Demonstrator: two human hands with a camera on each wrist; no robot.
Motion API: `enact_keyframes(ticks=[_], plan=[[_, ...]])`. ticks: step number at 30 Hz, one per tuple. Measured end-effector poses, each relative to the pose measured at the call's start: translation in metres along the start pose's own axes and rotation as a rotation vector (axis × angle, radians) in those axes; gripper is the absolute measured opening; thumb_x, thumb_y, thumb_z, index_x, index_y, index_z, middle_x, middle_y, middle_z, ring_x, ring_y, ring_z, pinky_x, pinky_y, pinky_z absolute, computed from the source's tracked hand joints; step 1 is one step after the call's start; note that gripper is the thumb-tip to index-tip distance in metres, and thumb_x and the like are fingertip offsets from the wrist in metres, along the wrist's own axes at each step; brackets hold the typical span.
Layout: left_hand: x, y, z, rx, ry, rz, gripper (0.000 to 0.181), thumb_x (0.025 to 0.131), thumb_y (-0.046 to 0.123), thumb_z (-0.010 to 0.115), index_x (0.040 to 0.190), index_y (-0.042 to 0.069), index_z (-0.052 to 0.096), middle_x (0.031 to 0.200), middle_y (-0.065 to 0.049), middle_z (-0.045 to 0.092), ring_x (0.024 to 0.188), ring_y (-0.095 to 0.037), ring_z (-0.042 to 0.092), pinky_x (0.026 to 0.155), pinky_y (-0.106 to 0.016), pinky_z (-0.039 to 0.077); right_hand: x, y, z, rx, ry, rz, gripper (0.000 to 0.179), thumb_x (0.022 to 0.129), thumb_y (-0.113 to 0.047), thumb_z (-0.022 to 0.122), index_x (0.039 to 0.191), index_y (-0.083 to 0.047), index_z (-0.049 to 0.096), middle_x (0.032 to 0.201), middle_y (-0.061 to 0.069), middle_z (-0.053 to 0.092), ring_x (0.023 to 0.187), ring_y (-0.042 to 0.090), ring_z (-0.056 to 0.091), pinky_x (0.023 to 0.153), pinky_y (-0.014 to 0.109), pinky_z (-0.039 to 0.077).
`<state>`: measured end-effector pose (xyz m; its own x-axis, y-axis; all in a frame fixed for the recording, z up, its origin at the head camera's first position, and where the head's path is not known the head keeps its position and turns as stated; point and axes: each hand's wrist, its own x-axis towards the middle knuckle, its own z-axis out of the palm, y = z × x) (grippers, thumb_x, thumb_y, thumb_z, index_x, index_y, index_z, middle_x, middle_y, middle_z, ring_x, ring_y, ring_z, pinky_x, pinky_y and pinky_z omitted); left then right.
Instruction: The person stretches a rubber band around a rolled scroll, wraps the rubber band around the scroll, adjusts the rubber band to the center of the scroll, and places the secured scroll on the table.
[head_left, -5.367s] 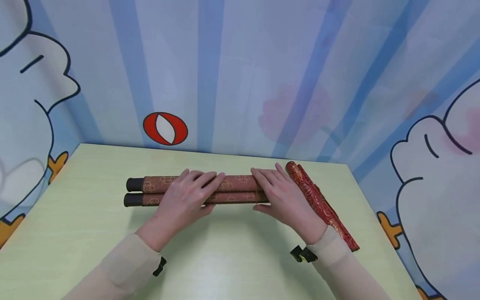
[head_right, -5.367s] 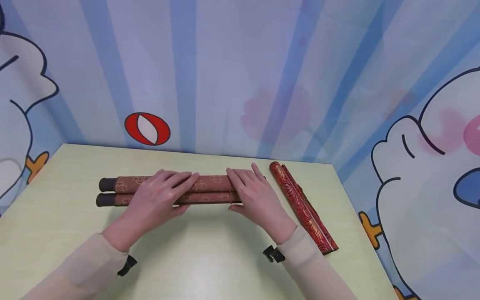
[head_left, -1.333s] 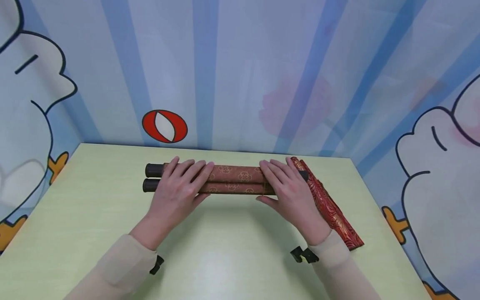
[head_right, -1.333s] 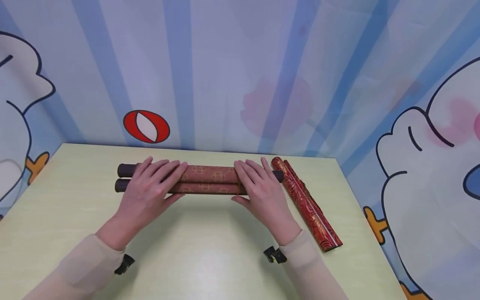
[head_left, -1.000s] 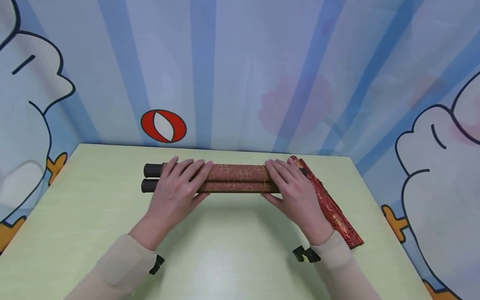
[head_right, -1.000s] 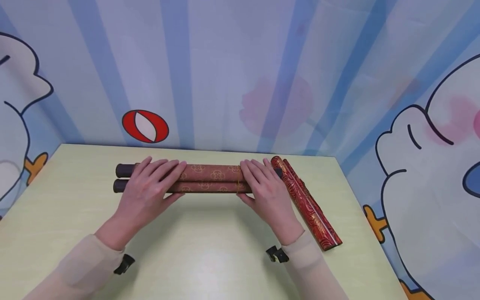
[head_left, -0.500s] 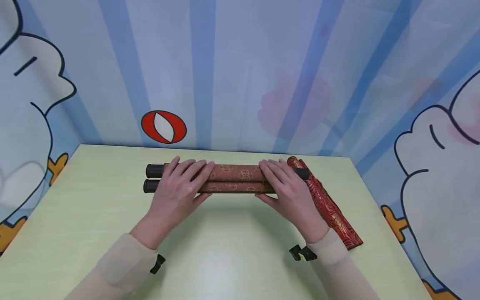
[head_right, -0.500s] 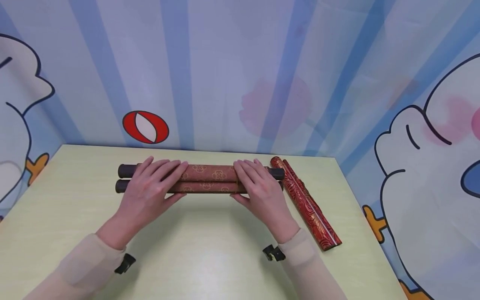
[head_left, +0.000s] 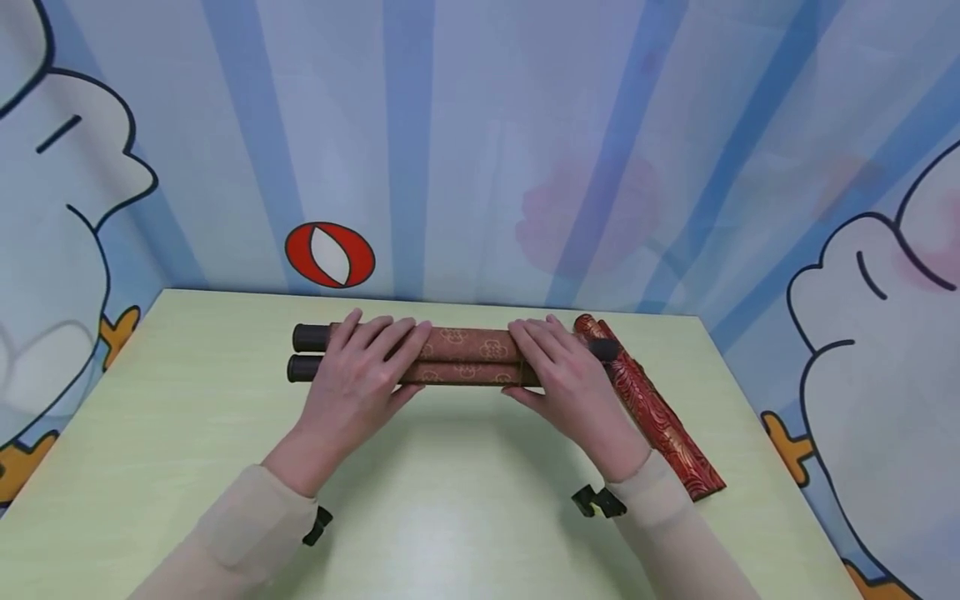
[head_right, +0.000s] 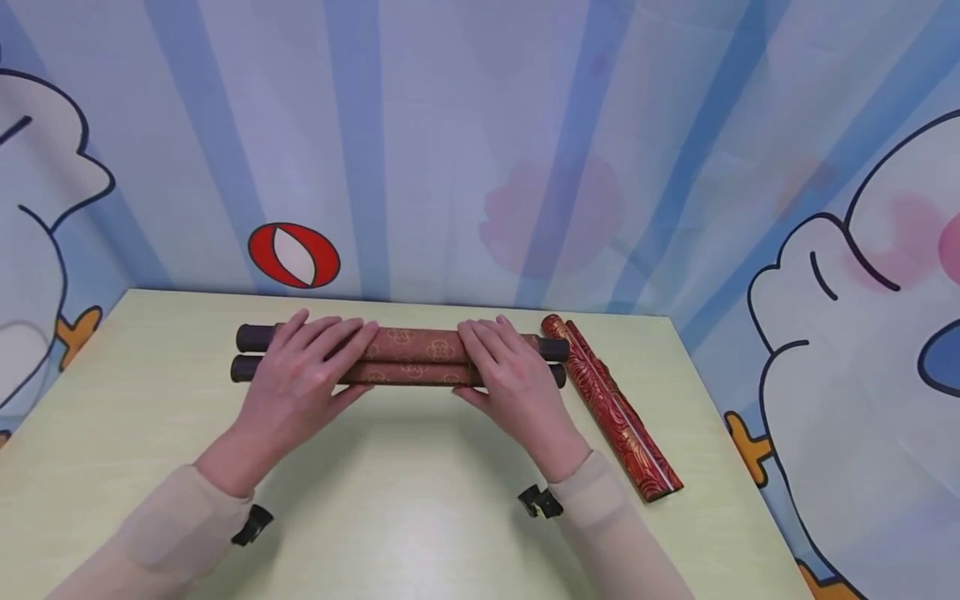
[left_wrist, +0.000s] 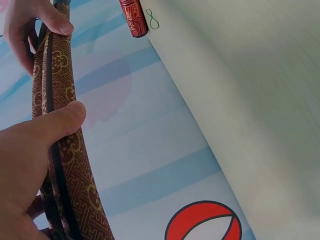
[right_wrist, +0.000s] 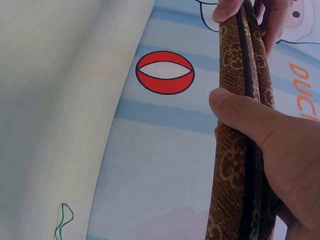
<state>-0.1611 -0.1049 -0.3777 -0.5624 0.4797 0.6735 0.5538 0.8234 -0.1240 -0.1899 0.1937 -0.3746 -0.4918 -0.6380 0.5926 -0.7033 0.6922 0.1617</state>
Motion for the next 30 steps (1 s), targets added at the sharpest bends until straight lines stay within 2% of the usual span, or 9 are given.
enact_keyframes(ticks=[3, 6, 10, 16, 21, 26, 30], plan=[[0.0, 0.0, 0.001, -0.012, 0.004, 0.003, 0.079, 0.072, 0.03, 0.102, 0.141, 0.009, 0.069, 0.131, -0.014, 0.071, 0.118, -0.038, 0.066, 0.11, -0.065, 0.049, -0.003, 0.001, -0.001, -0.007, 0.01, -0.009, 0.095, 0.073, -0.037, 0.101, 0.148, 0.002, 0.059, 0.14, 0.021, 0.068, 0.132, 0.035, 0.063, 0.123, 0.049, 0.041], [0.0, 0.0, 0.002, -0.024, 0.006, 0.004, 0.079, 0.072, 0.03, 0.102, 0.141, 0.009, 0.069, 0.131, -0.014, 0.071, 0.118, -0.037, 0.066, 0.11, -0.064, 0.049, -0.007, 0.004, -0.005, -0.019, -0.009, 0.037, 0.101, 0.07, -0.038, 0.103, 0.15, 0.003, 0.058, 0.141, 0.021, 0.067, 0.133, 0.037, 0.062, 0.123, 0.052, 0.041], [0.0, 0.0, 0.003, -0.023, -0.011, 0.006, 0.08, 0.072, 0.03, 0.102, 0.142, 0.009, 0.069, 0.132, -0.014, 0.071, 0.119, -0.038, 0.066, 0.112, -0.064, 0.048, -0.01, 0.005, -0.006, -0.047, -0.067, 0.091, 0.097, 0.07, -0.035, 0.103, 0.147, 0.003, 0.06, 0.139, 0.021, 0.068, 0.132, 0.037, 0.062, 0.124, 0.05, 0.039], [0.0, 0.003, 0.006, -0.026, -0.042, 0.004, 0.081, 0.073, 0.031, 0.102, 0.142, 0.009, 0.068, 0.132, -0.013, 0.07, 0.12, -0.037, 0.065, 0.113, -0.063, 0.047, -0.005, 0.0, -0.001, -0.023, -0.067, 0.063, 0.092, 0.07, -0.036, 0.103, 0.144, 0.002, 0.063, 0.134, 0.02, 0.07, 0.129, 0.034, 0.065, 0.124, 0.047, 0.04], [0.002, 0.006, 0.007, -0.034, -0.069, 0.0, 0.08, 0.075, 0.033, 0.101, 0.144, 0.011, 0.067, 0.135, -0.012, 0.069, 0.122, -0.036, 0.064, 0.115, -0.062, 0.046, -0.002, -0.004, 0.002, -0.01, -0.065, 0.042, 0.095, 0.073, -0.04, 0.101, 0.148, 0.001, 0.06, 0.137, 0.019, 0.069, 0.13, 0.034, 0.064, 0.124, 0.047, 0.04], [0.0, 0.005, 0.009, -0.029, -0.085, -0.002, 0.081, 0.075, 0.036, 0.101, 0.144, 0.011, 0.068, 0.134, -0.012, 0.07, 0.122, -0.035, 0.065, 0.114, -0.061, 0.046, -0.011, 0.0, -0.002, -0.008, -0.077, 0.072, 0.102, 0.072, -0.039, 0.101, 0.152, 0.003, 0.055, 0.141, 0.021, 0.067, 0.133, 0.036, 0.062, 0.124, 0.05, 0.039], [0.0, 0.006, 0.01, -0.013, -0.076, 0.017, 0.08, 0.076, 0.037, 0.1, 0.144, 0.011, 0.067, 0.134, -0.012, 0.07, 0.122, -0.036, 0.065, 0.114, -0.06, 0.047, -0.018, 0.005, -0.003, -0.002, -0.103, 0.109, 0.098, 0.072, -0.033, 0.102, 0.15, 0.003, 0.057, 0.14, 0.021, 0.067, 0.133, 0.037, 0.062, 0.124, 0.052, 0.039]])
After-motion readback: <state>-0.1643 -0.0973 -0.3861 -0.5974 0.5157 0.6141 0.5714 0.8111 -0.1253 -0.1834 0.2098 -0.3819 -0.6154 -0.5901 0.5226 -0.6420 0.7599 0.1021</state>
